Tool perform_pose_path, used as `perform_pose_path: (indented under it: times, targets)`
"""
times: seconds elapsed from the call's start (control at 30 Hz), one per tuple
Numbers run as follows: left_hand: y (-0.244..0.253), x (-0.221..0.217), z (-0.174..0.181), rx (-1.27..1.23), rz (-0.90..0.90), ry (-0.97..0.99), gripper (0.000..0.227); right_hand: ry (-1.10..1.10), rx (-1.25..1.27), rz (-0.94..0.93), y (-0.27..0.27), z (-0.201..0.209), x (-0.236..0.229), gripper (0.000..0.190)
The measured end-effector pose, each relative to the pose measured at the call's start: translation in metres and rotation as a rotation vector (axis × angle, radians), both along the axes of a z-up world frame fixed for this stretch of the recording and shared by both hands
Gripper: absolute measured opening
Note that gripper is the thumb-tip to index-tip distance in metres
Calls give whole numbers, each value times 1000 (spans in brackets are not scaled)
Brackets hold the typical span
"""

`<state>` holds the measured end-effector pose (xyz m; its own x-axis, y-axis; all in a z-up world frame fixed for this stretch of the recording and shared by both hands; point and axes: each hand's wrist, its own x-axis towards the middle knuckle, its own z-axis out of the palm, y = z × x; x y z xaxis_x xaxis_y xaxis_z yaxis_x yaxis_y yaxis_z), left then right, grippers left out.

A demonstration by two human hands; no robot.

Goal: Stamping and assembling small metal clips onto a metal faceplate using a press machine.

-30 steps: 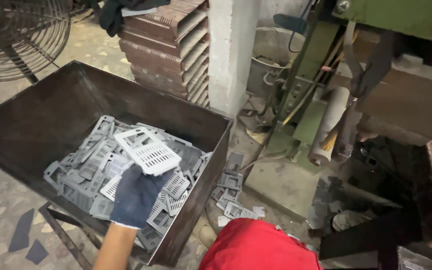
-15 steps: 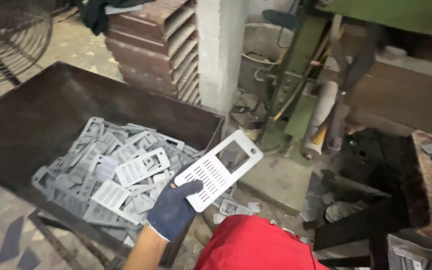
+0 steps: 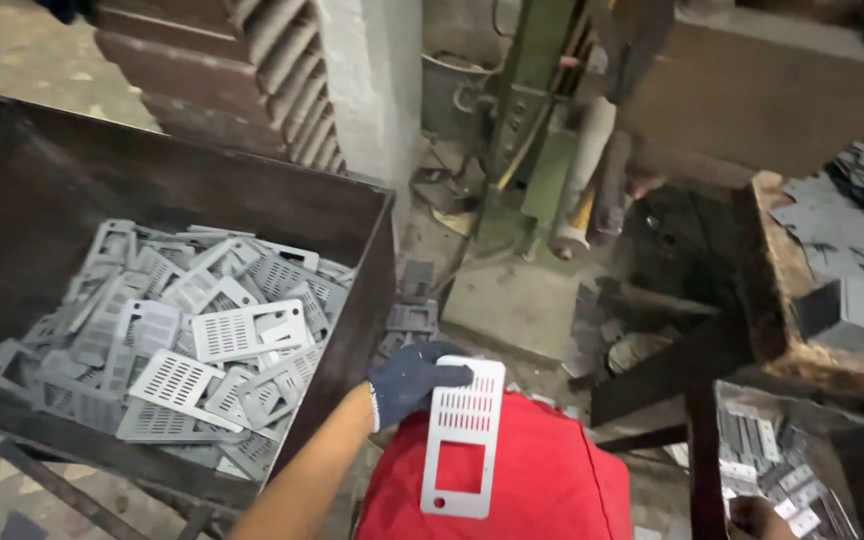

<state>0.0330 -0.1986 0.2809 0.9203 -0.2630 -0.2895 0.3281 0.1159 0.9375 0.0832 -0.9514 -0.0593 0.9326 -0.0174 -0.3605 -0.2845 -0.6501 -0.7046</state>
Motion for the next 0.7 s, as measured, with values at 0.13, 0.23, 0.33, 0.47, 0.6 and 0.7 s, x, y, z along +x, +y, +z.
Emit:
perform_pose_path:
  times: [0.13, 0.23, 0.33, 0.47, 0.6, 0.7]
  targets:
    - [-15, -4, -20, -265, -19, 242, 45, 143, 64, -151, 26, 33, -27, 36]
    - [-17, -19, -11, -201, -92, 335, 47, -129, 227, -417, 79, 89, -55, 30]
    - [-11, -21, -34, -241, -77, 332, 49, -471, 85, -435, 162, 198, -61, 18]
    - [-13, -20, -24, -408, 29, 276, 46, -481, 247, -551, 272, 282, -65, 16]
    - [-27, -23, 0, -501, 134, 268, 48, -278, 698, -327, 350, 301, -72, 15]
    - [-38, -29, -7, -414, 91, 284, 50, -167, 760, -165, 418, 320, -84, 18]
